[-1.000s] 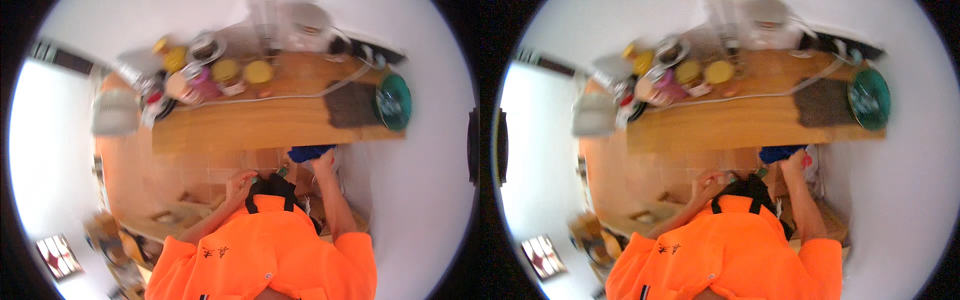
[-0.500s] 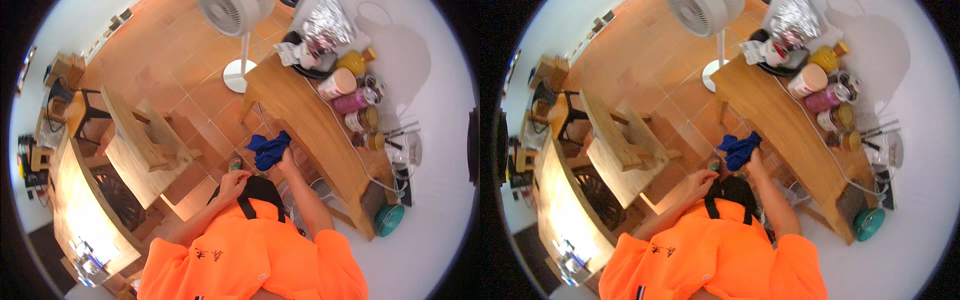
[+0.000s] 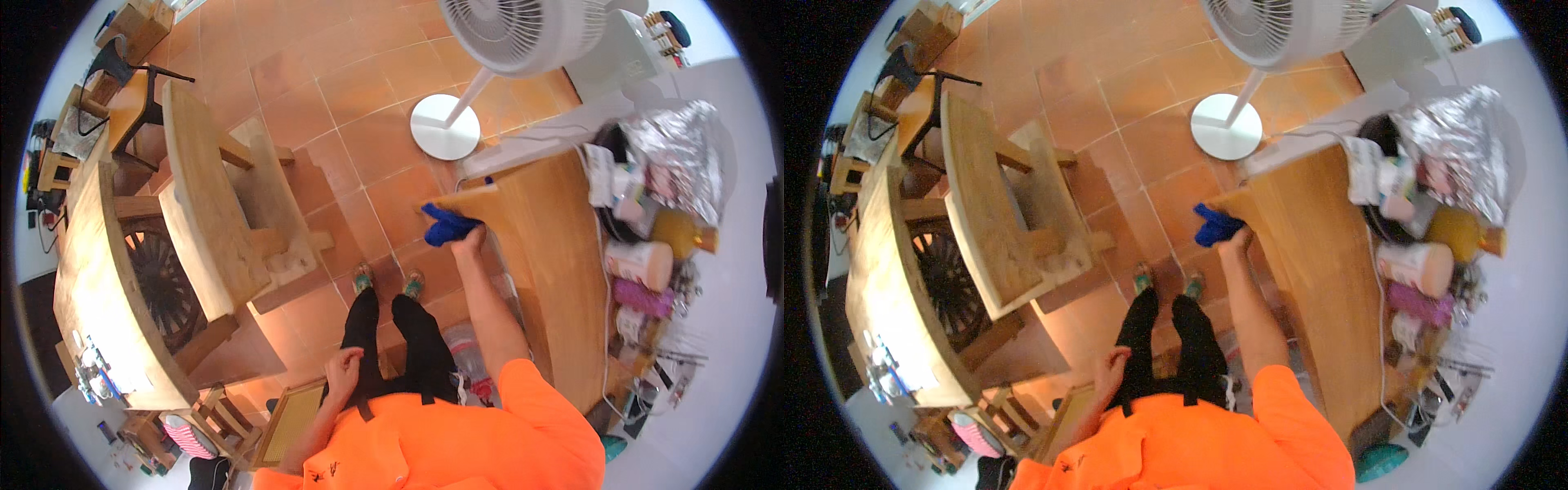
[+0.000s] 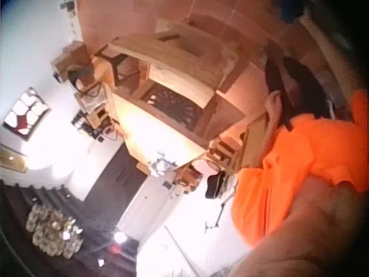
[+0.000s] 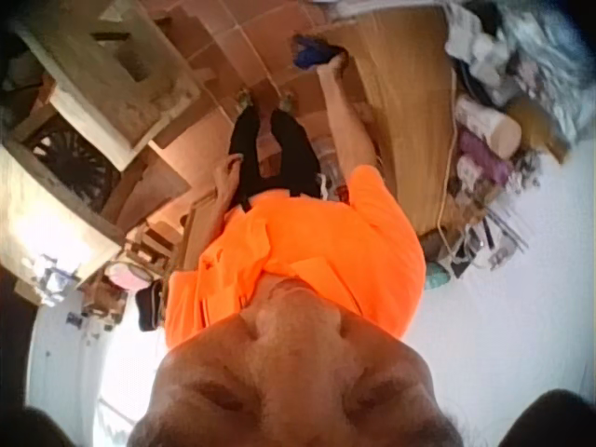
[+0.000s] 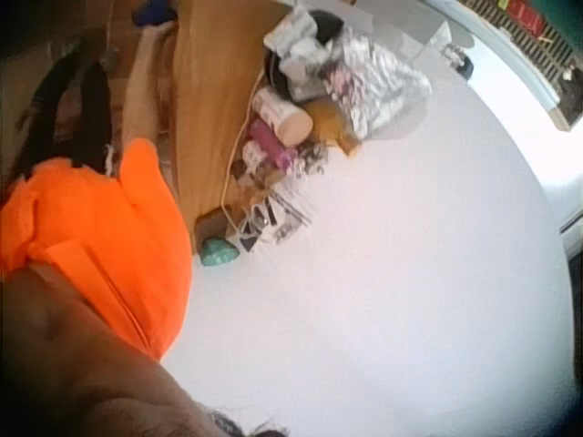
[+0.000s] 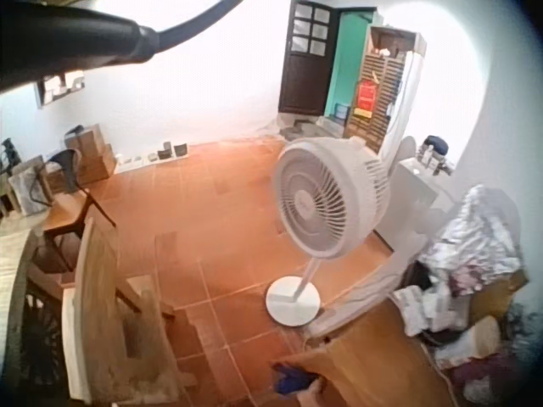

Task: The person cleans various surfaces in a room using a blue cloth. They wipe a wooden counter, a wooden chair, a table with a tea set, and a small wooden cabinet. The person also moves a red and white checkered cloth on a chair and handles a basket of snacks.

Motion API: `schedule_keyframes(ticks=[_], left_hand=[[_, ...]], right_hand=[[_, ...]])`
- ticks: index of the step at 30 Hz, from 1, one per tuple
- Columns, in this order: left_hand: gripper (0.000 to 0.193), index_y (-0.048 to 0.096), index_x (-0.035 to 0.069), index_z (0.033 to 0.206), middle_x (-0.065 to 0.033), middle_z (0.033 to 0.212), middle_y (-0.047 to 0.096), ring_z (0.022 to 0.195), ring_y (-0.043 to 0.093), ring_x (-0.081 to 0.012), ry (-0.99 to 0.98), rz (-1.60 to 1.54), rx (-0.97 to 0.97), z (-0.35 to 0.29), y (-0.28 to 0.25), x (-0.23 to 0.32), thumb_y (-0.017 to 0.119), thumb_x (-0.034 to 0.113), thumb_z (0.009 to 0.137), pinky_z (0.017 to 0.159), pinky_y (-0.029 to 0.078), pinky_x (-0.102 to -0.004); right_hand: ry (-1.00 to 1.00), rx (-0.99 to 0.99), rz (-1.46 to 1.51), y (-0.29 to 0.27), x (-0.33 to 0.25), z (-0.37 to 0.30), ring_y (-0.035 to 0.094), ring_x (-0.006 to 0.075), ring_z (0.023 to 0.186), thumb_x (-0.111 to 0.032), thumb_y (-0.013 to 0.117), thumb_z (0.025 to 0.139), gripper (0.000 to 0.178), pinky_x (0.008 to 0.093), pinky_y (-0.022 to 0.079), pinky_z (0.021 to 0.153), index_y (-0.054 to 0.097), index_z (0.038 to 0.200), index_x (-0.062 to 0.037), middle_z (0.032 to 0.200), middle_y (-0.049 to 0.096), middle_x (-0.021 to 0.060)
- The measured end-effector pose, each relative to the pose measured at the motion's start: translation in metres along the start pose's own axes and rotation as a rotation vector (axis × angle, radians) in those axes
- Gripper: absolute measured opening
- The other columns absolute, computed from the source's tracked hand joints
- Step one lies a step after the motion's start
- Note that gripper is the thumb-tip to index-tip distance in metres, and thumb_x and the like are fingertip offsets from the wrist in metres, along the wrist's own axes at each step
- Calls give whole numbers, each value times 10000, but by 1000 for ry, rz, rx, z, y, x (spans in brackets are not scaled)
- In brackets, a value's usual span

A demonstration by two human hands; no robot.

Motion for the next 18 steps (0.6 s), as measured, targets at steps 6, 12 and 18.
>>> schedule_keyframes(ticks=[6, 12, 18], left_hand=[[188, 702, 9, 956, -145, 892, 705, 814, 690, -245, -61, 173, 104, 24, 4, -21, 544, -1, 855, 722, 539, -323], [178, 699, 21, 915, -139, 858, 695, 827, 679, -298, -22, 221, 145, 57, 14, -53, 556, -27, 821, 758, 532, -365], [157, 689, 31, 899, -128, 822, 682, 788, 658, -303, -45, 230, 168, 72, 14, -48, 569, -5, 804, 723, 511, -386]], right_hand=[[85, -112, 2, -28, 77, 94, 592, 344, 1089, -448, 448, 960, 447, 517, 474, 975, 570, 1226, -110, 1225, 609, 118], [265, -194, 96, -93, 161, 221, 636, 338, 997, -520, 475, 924, 486, 506, 520, 890, 622, 1133, -107, 1109, 662, 127], [95, -195, -939, -82, 224, 167, 618, 249, 857, -232, 544, 904, 298, 433, 516, 856, 644, 1105, -36, 997, 657, 40]])
Point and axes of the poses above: each hand's wrist, its own z-axis towards the middle knuckle, its own y-axis out of the palm, x = y × z, the point moved 3 cm from there along z, towards the middle knuckle
